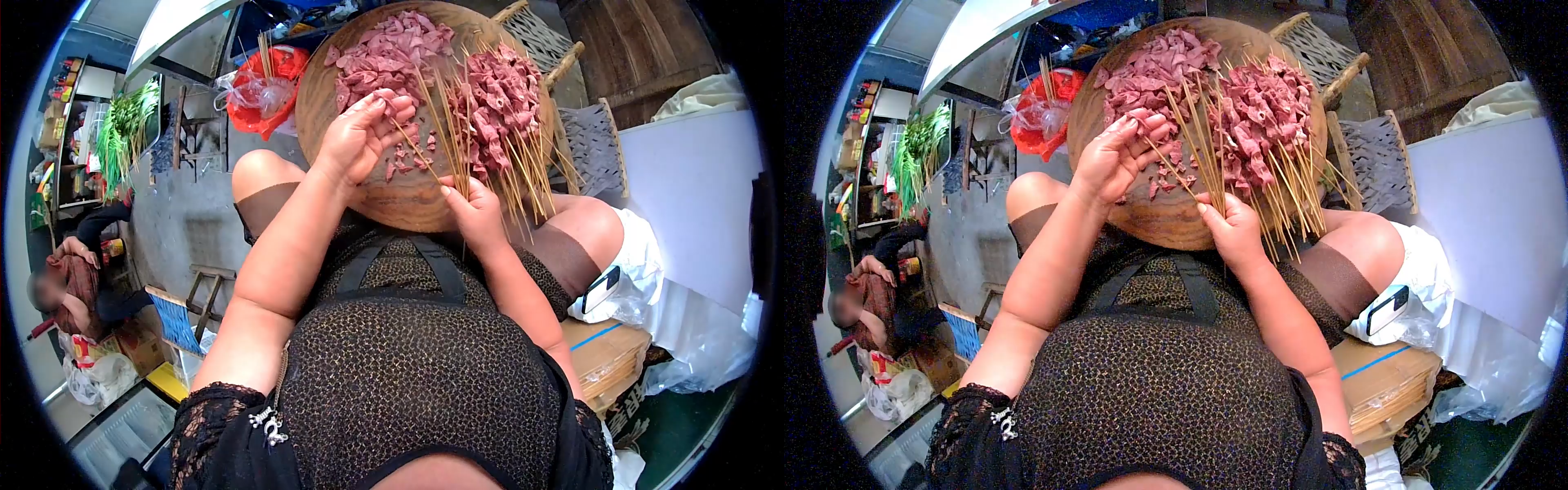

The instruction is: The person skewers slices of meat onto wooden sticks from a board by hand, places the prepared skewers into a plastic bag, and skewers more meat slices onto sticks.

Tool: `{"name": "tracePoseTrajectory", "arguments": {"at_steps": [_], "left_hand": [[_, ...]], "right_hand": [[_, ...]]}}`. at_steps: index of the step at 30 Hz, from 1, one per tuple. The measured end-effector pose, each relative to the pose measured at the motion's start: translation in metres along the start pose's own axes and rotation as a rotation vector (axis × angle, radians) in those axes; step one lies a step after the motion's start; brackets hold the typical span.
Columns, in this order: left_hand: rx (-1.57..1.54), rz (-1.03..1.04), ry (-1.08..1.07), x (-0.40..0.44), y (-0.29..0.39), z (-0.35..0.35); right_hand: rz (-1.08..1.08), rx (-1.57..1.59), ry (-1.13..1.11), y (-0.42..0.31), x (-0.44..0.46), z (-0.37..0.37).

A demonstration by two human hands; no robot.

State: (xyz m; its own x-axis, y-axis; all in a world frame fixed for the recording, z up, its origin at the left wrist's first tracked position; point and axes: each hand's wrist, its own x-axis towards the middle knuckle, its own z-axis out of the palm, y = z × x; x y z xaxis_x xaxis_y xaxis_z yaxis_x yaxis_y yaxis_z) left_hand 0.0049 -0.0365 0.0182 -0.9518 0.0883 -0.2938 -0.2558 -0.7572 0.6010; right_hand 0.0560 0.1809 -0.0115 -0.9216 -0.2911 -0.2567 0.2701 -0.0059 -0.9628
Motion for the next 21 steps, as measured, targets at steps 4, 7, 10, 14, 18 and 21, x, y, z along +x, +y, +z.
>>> {"name": "tracePoseTrajectory", "arguments": {"at_steps": [4,7,10,14,18,21], "left_hand": [[0.003,-0.035,-0.019,-0.002,-0.001,0.002],[0.064,-0.161,-0.027,-0.006,-0.014,0.008],[0.045,-0.102,-0.013,-0.007,-0.029,0.006],[0.121,-0.189,-0.024,-0.018,-0.053,0.012],[0.38,-0.155,-0.03,-0.015,-0.03,0.016],[1.043,0.249,0.242,0.025,0.019,-0.034]], "right_hand": [[0.071,0.062,-0.011,-0.005,0.0,0.001],[0.02,0.05,-0.003,-0.006,0.005,0.001],[0.117,0.17,-0.031,-0.006,0.009,0.001],[0.023,0.195,-0.003,0.001,0.015,0.004],[-0.009,0.231,0.049,0.0,0.018,0.003],[0.05,0.263,0.083,-0.004,0.016,0.003]]}}
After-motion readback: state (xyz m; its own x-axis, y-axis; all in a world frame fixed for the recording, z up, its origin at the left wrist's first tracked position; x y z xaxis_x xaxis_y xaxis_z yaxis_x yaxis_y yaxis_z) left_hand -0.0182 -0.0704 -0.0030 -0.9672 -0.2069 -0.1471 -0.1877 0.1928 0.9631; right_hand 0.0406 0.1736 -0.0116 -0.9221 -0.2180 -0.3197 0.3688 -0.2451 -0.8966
